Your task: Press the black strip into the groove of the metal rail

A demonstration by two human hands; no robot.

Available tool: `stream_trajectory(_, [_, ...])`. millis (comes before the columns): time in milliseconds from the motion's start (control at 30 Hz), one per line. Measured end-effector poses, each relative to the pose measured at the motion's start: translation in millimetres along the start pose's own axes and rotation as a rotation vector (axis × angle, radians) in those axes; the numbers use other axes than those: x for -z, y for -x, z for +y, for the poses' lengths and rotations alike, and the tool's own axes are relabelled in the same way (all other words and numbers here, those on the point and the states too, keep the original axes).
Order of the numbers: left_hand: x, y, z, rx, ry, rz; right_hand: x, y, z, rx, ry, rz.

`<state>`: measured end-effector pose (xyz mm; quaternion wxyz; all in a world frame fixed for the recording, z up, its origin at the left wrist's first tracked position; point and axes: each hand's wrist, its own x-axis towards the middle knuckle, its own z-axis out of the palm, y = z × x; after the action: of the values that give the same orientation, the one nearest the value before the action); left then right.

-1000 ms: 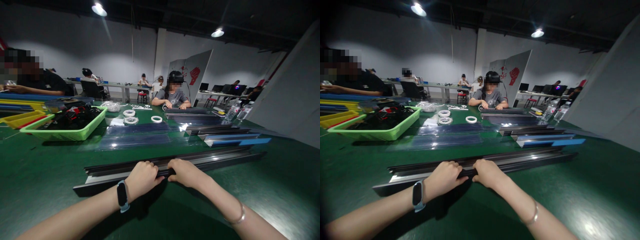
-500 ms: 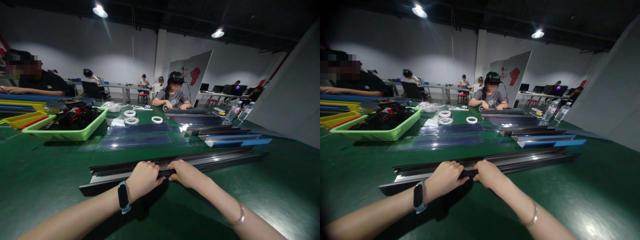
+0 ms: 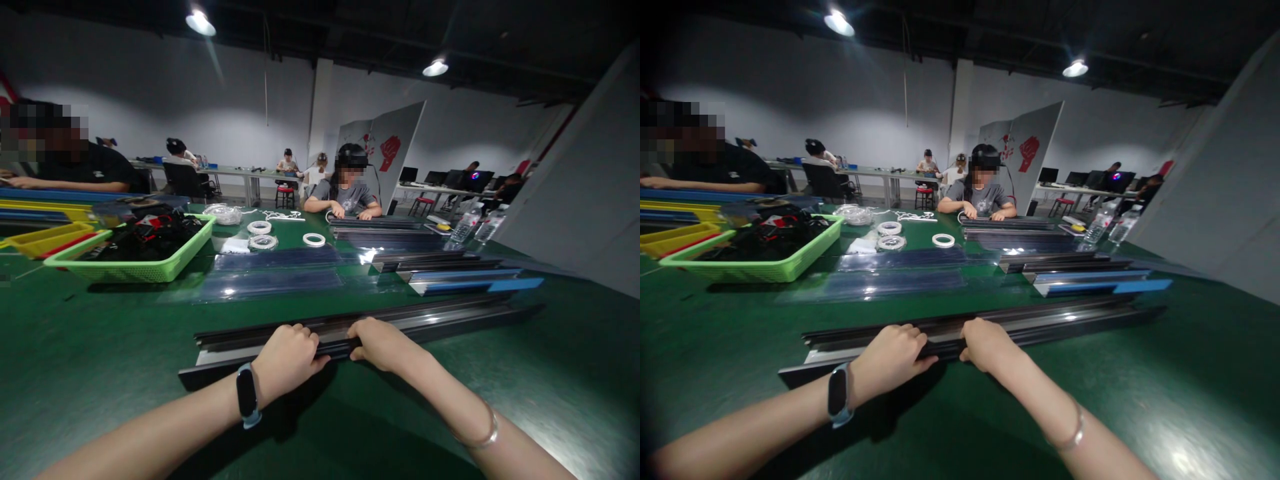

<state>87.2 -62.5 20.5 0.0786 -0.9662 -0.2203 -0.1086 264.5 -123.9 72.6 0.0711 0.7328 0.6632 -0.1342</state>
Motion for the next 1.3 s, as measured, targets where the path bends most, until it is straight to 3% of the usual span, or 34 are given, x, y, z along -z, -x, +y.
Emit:
stream_trajectory(267, [-1.2,-1.0,-0.2,0.002,0.011,0.003,-11.9,-3.0,-9.9,0.156,0.012,0.091])
stream_trajectory(1300, [5.6,1.0,4.6,0.012,0.009,-0.013,-3.3,0.3,-1.8,0.033,0.083,0.039])
